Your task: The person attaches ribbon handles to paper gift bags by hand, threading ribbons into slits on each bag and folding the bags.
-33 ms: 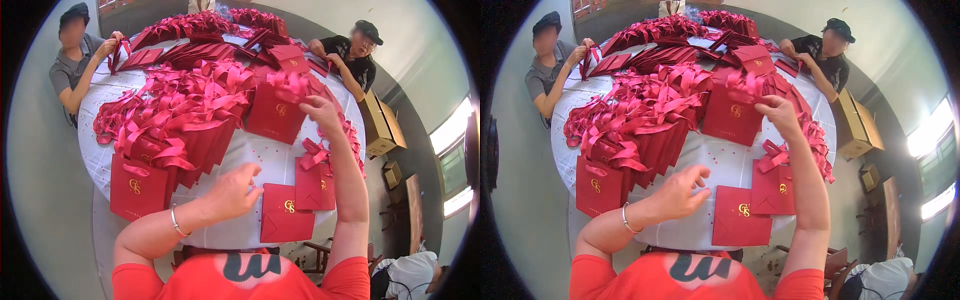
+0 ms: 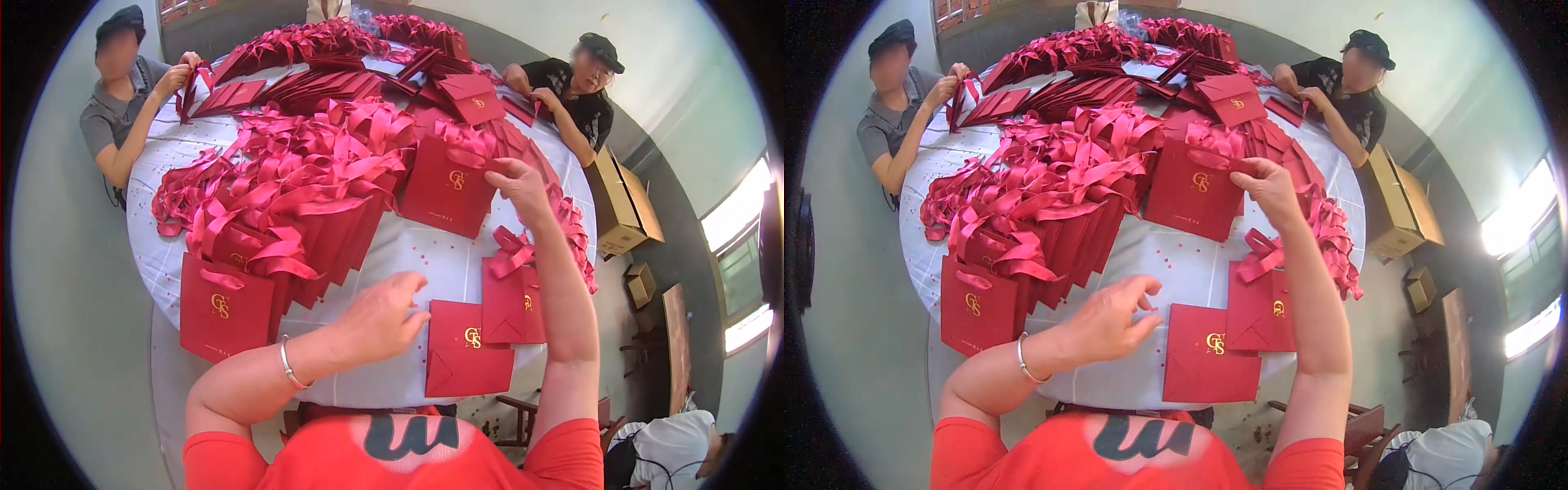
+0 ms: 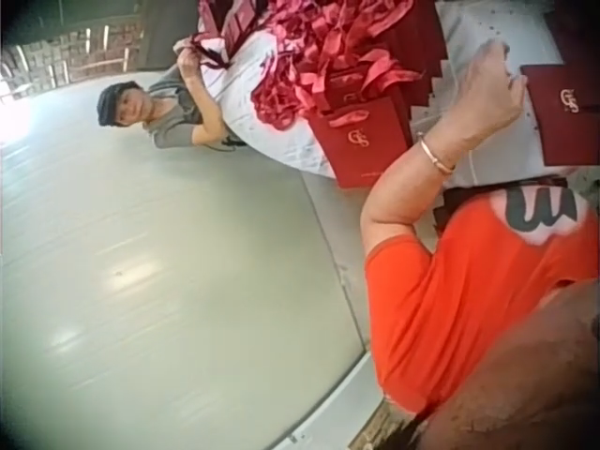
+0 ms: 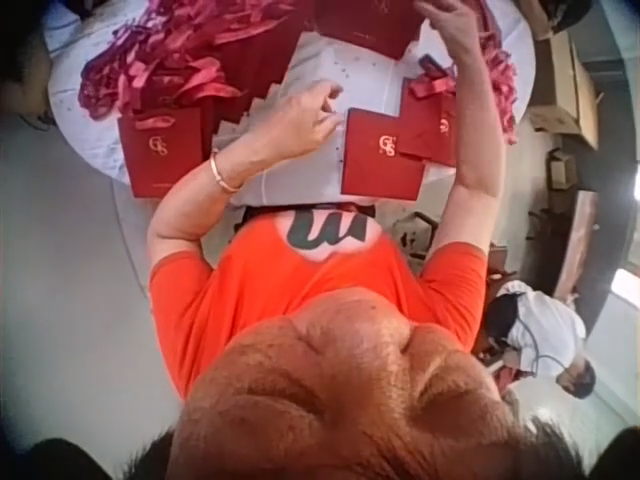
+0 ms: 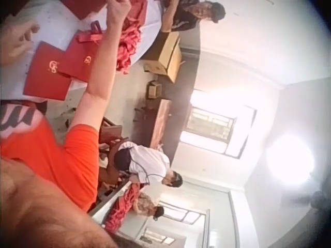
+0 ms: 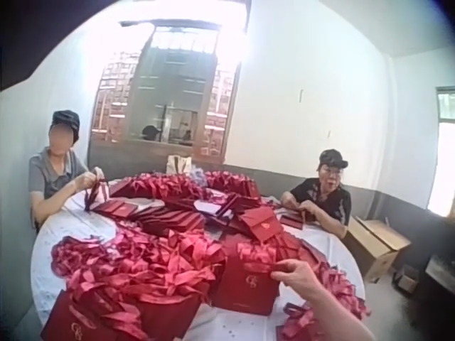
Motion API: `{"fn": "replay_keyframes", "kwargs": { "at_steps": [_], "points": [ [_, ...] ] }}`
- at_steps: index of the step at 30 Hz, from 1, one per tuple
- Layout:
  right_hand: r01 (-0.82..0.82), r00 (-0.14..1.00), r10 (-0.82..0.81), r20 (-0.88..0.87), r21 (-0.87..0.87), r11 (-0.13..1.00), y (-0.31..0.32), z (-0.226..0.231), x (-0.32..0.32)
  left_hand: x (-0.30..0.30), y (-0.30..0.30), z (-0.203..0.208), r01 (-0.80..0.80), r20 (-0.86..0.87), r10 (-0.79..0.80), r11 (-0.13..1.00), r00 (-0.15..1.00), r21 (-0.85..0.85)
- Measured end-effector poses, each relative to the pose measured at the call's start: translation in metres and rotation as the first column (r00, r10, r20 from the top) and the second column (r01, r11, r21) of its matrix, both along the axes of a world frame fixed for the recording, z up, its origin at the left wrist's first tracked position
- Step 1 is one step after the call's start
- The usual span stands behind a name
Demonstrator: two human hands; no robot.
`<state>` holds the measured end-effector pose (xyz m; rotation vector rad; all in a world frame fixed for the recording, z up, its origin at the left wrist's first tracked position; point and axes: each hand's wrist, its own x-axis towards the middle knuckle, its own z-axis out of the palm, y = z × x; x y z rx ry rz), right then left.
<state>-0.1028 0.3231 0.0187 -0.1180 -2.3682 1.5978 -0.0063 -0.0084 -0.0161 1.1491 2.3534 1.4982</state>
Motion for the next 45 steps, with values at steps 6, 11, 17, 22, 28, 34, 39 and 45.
{"fn": "replay_keyframes", "kwargs": {
  "at_steps": [6,11,17,22,28,34,39,45],
  "points": [
    [0.113,0.988,-0.113,-0.109,-0.008,0.994,-0.012,-0.006,0.012,0.003,-0.001,-0.003,0.088,-0.113,-0.099,0.992,0.989,-0.095],
    [0.056,0.997,-0.059,0.050,0.048,0.997,-0.043,0.012,0.091,0.007,-0.002,-0.001,0.122,-0.165,-0.164,0.963,0.973,-0.241],
    [-0.312,0.924,0.383,-0.011,0.558,0.769,-0.104,0.013,0.213,0.010,-0.003,0.001,0.123,-0.189,-0.178,0.955,0.966,-0.268],
    [-0.281,0.949,0.293,0.121,0.747,0.603,-0.136,-0.009,0.259,0.014,-0.003,0.000,0.130,-0.246,-0.200,0.953,0.948,-0.273],
    [-0.199,0.962,0.271,0.023,0.736,0.647,-0.136,-0.033,0.268,0.006,0.002,-0.006,0.108,-0.253,-0.162,0.971,0.954,-0.216],
    [-0.135,0.923,0.323,-0.208,0.613,0.779,-0.140,-0.029,0.262,0.000,0.004,-0.004,0.045,-0.139,-0.055,0.996,0.989,-0.075],
    [-0.164,0.835,0.343,-0.431,0.399,0.902,-0.142,-0.010,0.243,-0.005,0.004,0.001,-0.060,0.044,0.055,0.988,0.998,0.139],
    [-0.160,0.792,0.394,-0.467,0.464,0.871,-0.164,-0.010,0.235,-0.009,-0.003,0.014,-0.124,0.693,-0.223,0.902,0.686,0.413]
  ]
}}
